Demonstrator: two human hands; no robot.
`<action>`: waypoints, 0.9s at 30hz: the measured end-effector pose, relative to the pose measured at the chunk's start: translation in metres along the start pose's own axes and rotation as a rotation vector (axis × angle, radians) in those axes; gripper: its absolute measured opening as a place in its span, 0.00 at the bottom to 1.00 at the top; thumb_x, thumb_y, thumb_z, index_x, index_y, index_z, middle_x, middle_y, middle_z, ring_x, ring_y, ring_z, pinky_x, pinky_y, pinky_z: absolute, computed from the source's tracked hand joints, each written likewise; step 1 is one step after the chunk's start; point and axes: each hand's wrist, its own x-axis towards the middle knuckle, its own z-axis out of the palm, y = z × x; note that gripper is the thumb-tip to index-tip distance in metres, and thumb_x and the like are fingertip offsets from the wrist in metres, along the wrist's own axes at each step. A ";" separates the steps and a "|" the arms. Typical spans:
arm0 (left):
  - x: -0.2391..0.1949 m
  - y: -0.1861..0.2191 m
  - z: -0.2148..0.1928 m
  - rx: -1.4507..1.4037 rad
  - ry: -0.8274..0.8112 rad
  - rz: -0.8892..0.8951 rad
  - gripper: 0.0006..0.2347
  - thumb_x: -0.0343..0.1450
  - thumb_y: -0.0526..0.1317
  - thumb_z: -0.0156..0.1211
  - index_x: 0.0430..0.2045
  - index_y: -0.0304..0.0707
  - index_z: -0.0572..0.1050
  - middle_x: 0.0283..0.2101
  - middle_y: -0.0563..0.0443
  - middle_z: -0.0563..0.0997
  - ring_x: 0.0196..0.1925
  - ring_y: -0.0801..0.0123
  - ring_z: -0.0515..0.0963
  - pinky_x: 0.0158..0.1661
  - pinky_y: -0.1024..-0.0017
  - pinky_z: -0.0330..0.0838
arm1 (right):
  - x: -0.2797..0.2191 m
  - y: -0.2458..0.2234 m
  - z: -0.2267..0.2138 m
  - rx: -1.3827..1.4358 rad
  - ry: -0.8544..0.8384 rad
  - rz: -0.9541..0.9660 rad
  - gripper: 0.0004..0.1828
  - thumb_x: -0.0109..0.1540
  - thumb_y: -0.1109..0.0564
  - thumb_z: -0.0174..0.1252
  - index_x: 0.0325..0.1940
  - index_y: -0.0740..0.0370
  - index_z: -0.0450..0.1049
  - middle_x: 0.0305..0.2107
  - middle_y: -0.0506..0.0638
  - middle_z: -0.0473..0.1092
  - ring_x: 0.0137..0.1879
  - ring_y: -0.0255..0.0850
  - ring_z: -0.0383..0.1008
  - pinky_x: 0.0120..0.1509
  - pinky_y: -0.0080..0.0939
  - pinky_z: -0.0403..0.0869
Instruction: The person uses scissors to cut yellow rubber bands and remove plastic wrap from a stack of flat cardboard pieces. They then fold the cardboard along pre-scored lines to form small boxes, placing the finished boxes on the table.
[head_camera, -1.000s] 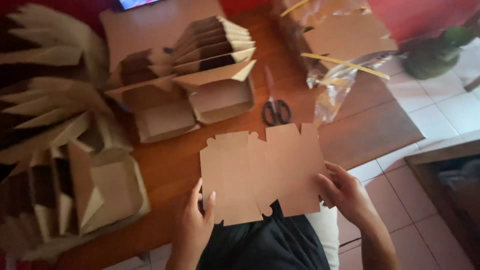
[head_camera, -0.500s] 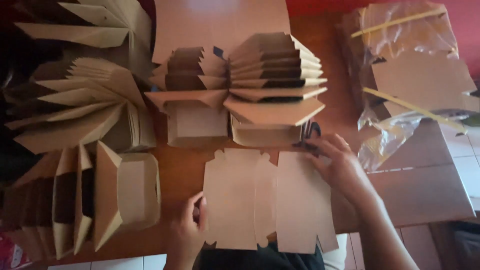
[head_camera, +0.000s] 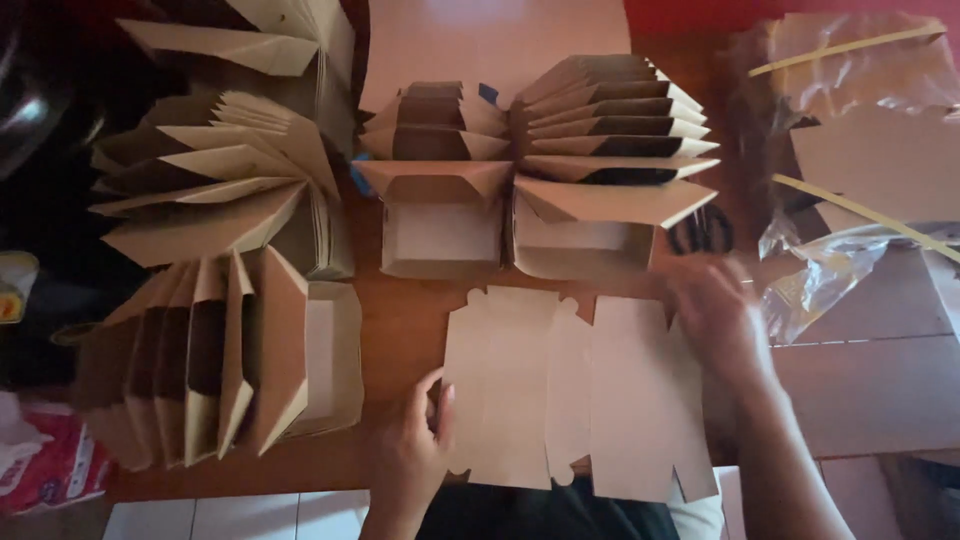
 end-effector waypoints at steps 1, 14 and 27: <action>-0.001 -0.002 0.002 -0.002 0.008 0.011 0.09 0.70 0.43 0.58 0.40 0.43 0.78 0.35 0.56 0.85 0.34 0.71 0.84 0.31 0.77 0.76 | 0.003 -0.018 0.000 -0.003 0.013 -0.001 0.12 0.61 0.67 0.57 0.48 0.61 0.76 0.45 0.50 0.72 0.54 0.49 0.67 0.59 0.46 0.68; -0.019 0.010 0.008 0.048 0.109 -0.117 0.05 0.71 0.43 0.57 0.31 0.45 0.71 0.26 0.52 0.80 0.27 0.59 0.79 0.24 0.67 0.70 | 0.024 -0.083 -0.007 0.132 -0.090 0.205 0.17 0.63 0.50 0.60 0.45 0.62 0.62 0.38 0.57 0.75 0.43 0.49 0.79 0.43 0.48 0.74; 0.010 0.016 0.018 0.098 0.101 0.041 0.02 0.72 0.38 0.54 0.31 0.44 0.69 0.25 0.50 0.79 0.28 0.58 0.79 0.29 0.62 0.73 | -0.038 -0.046 -0.011 0.019 -0.196 0.254 0.19 0.59 0.48 0.58 0.51 0.57 0.74 0.53 0.50 0.66 0.61 0.49 0.65 0.65 0.59 0.61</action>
